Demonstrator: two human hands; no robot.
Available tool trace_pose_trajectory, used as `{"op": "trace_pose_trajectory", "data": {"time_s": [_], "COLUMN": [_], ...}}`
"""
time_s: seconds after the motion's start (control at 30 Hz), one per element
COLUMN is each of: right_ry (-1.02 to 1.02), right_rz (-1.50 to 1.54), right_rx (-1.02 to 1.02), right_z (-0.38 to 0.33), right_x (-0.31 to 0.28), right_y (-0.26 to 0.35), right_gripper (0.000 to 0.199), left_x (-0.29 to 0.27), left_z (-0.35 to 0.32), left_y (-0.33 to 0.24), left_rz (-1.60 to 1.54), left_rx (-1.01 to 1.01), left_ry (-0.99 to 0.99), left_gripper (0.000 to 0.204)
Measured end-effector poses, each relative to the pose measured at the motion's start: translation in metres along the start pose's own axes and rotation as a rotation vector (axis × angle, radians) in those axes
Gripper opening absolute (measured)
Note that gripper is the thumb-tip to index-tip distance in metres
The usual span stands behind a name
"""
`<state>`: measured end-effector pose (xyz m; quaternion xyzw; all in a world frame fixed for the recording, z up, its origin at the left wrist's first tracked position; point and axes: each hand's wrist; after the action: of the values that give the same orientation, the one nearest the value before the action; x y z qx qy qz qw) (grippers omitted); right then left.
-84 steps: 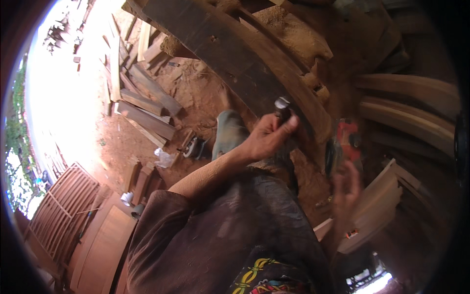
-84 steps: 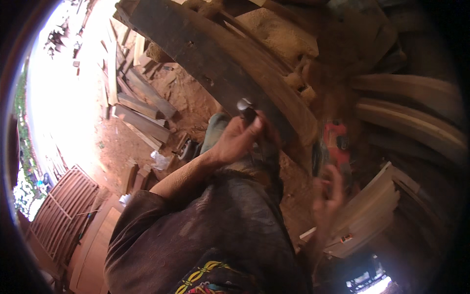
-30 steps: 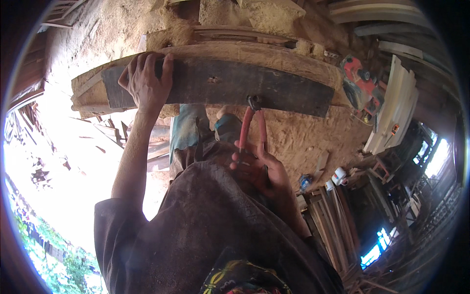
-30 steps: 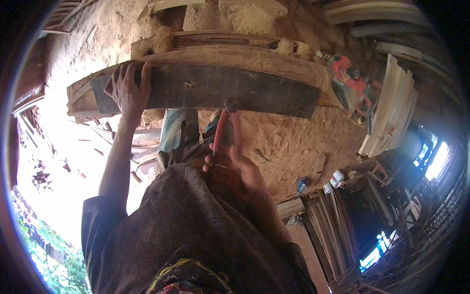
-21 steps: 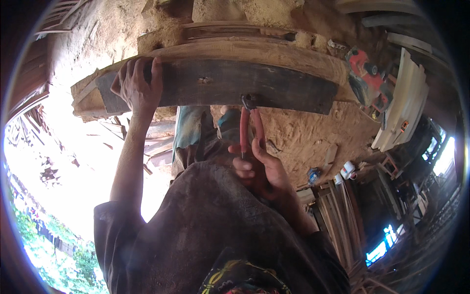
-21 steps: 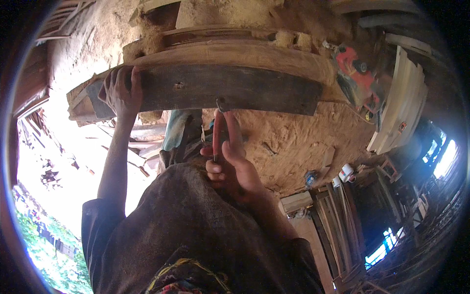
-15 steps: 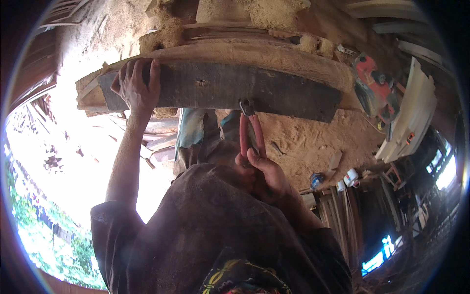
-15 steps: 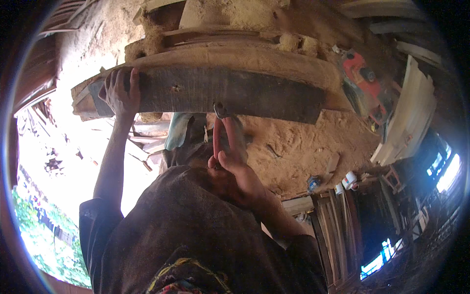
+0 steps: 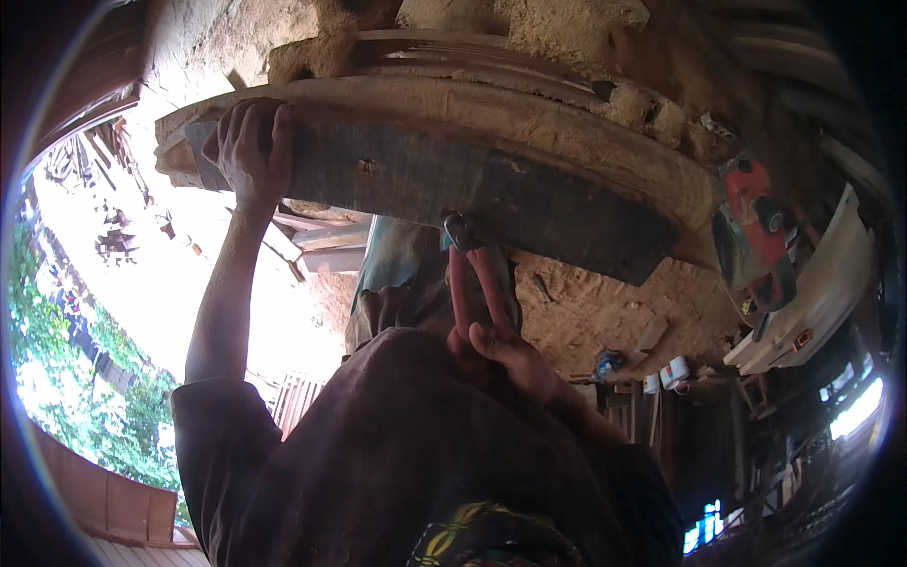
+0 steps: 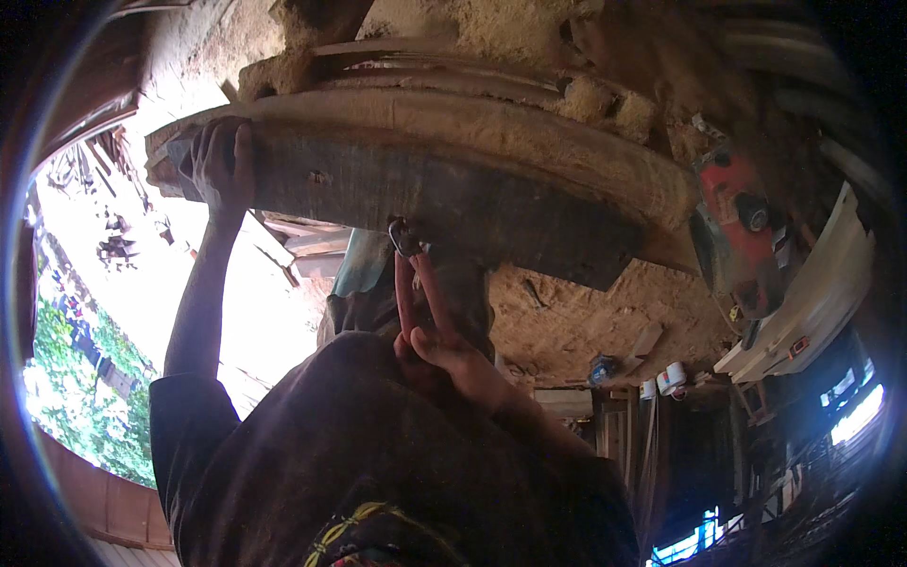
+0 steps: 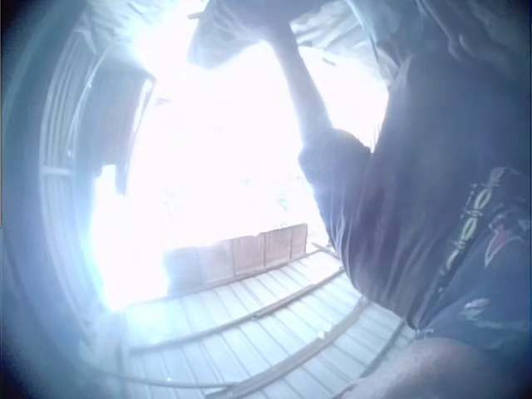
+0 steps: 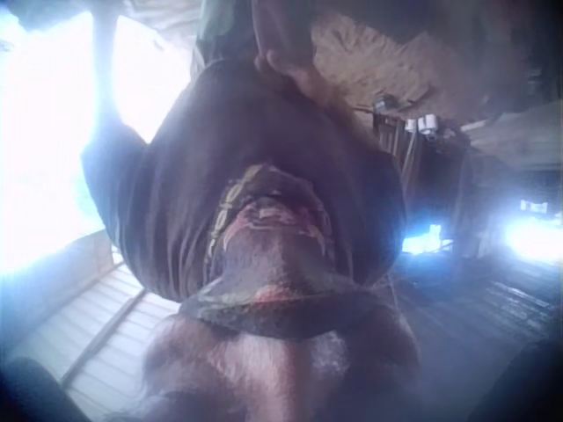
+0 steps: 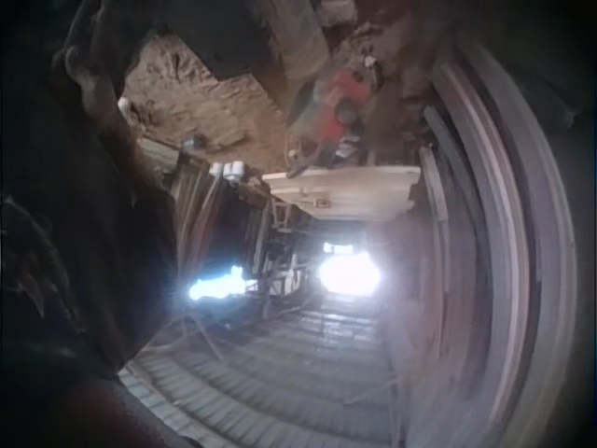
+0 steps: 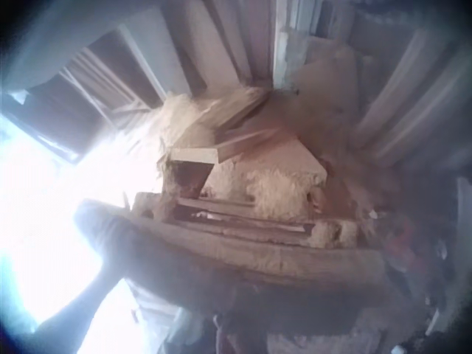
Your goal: The person uses pliers to pull nails from a wooden plank and then uses a hammer to drive the nails flush with the wood surface. The plank is held on a workbench while the person alternates between tools to complete the removal and flattening process.
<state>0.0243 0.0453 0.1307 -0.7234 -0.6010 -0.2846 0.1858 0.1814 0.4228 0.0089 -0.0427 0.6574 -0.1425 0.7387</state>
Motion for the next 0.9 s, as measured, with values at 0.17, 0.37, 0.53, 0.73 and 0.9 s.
{"op": "trace_pose_trajectory", "data": {"time_s": [0.17, 0.37, 0.53, 0.73, 0.9], "right_ry": [0.046, -0.025, -0.053, -0.17, -0.266], "right_rz": [0.12, 0.288, 0.377, 0.478, 0.549], "right_rx": [-0.098, -0.148, -0.212, -0.166, 0.0], "right_z": [0.003, 0.016, 0.024, 0.016, 0.034], "right_x": [0.008, 0.035, 0.059, 0.092, 0.112], "right_y": [0.01, 0.032, 0.032, 0.019, 0.006], "right_gripper": [0.085, 0.084, 0.08, 0.076, 0.039], "left_x": [0.0, 0.006, 0.008, 0.006, 0.001], "left_z": [-0.001, -0.001, -0.003, 0.0, 0.0], "left_y": [-0.002, 0.002, 0.001, 0.0, -0.005], "left_rz": [0.072, 0.071, 0.016, -0.004, -0.051], "left_rx": [-0.08, -0.095, -0.083, -0.088, -0.101], "left_ry": [0.064, 0.056, 0.001, 0.04, 0.062], "left_gripper": [0.026, 0.028, 0.029, 0.031, 0.031]}}
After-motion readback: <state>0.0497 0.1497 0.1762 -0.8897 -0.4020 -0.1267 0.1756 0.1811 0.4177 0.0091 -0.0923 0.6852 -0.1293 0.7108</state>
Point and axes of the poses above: each hand's wrist, its own z-axis towards the middle knuckle, its own x-axis out of the palm, y = z × x, and after that the axes turned 6 degrees about -z, right-handed
